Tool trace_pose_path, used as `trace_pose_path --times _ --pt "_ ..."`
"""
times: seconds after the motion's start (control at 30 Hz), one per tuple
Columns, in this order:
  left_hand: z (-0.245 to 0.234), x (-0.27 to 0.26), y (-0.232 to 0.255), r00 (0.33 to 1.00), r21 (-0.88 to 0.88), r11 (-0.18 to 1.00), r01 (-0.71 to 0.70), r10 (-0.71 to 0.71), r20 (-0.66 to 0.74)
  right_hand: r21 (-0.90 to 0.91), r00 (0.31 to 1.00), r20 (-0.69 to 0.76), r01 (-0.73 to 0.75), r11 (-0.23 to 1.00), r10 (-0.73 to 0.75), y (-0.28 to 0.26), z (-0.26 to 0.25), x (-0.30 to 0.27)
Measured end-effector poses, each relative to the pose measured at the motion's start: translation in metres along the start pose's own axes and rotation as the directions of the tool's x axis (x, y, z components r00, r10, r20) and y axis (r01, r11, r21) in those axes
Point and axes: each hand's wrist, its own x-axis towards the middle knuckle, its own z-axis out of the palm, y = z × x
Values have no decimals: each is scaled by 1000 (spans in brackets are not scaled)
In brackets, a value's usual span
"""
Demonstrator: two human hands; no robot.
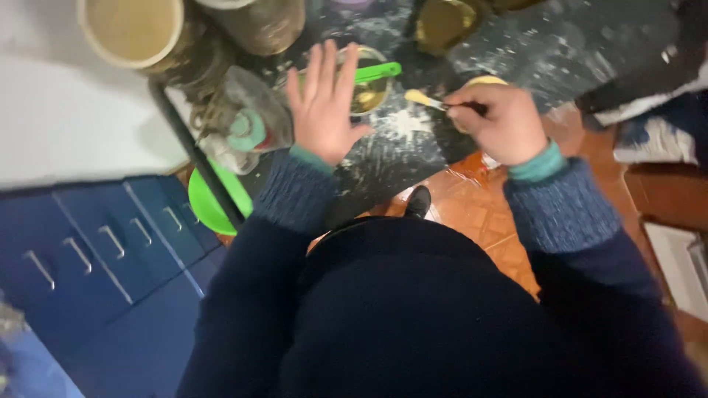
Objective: Apply wax or a similar material to a dental mold using a small tool.
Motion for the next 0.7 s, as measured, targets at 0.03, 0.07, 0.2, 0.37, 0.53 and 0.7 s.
trace_pose_path --times 0.03,0.07,0.2,0.37,0.53,0.7 --pt "-5 -4 6 1000 -2 1000 4 -4 -14 99 995 -97 -2 995 12 12 -7 -19" --pt "-6 -12 13 1000 -11 1000 -25 25 -5 96 992 -121 -20 995 32 24 -9 -36" --pt "2 -45 39 994 -93 990 -106 107 5 116 908 -346 -208 971 236 54 -6 -88" --pt "23 -65 64 977 -171 969 -179 196 87 -308 884 -466 -204 929 40 51 22 -93" --pt "25 -67 80 960 -251 944 -216 252 123 -418 874 -483 -185 889 -46 42 26 -84" --pt "25 -67 84 958 -263 942 -210 252 137 -415 882 -469 -175 893 -45 39 22 -84"
